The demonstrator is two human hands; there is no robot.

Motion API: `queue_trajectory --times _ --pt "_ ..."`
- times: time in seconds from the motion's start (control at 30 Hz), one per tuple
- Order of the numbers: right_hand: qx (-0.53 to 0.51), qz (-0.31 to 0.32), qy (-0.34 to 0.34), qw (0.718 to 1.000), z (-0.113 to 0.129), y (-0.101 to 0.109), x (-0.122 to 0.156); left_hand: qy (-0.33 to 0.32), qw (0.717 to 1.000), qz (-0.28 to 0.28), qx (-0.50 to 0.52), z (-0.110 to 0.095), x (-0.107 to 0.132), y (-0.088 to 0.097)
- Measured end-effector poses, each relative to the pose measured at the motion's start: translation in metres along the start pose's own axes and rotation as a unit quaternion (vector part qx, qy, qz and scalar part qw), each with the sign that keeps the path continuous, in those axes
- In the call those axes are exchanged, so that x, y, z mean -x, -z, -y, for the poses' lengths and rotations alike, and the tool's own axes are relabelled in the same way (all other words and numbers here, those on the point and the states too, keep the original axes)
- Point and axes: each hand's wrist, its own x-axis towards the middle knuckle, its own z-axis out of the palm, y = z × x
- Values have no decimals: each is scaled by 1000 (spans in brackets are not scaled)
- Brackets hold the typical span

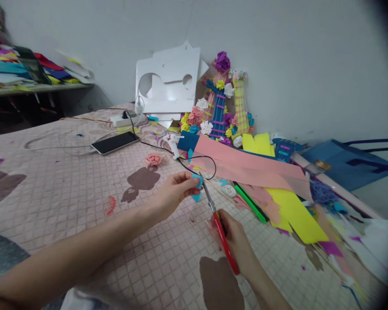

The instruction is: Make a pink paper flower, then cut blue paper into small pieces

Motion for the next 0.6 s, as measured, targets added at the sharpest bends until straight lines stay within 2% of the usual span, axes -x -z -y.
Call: queue_trajectory --times 0.17,0.4,0.6 --pt "8 -3 10 1000 -4 1 0 20 999 23 -16 -3 -4 6" --pt "-12 3 0 1000 -6 1 2 39 999 23 -29 -10 -6 6" --pt "-64 38 -11 997 -11 0 2 38 998 36 -44 -12 -6 6"
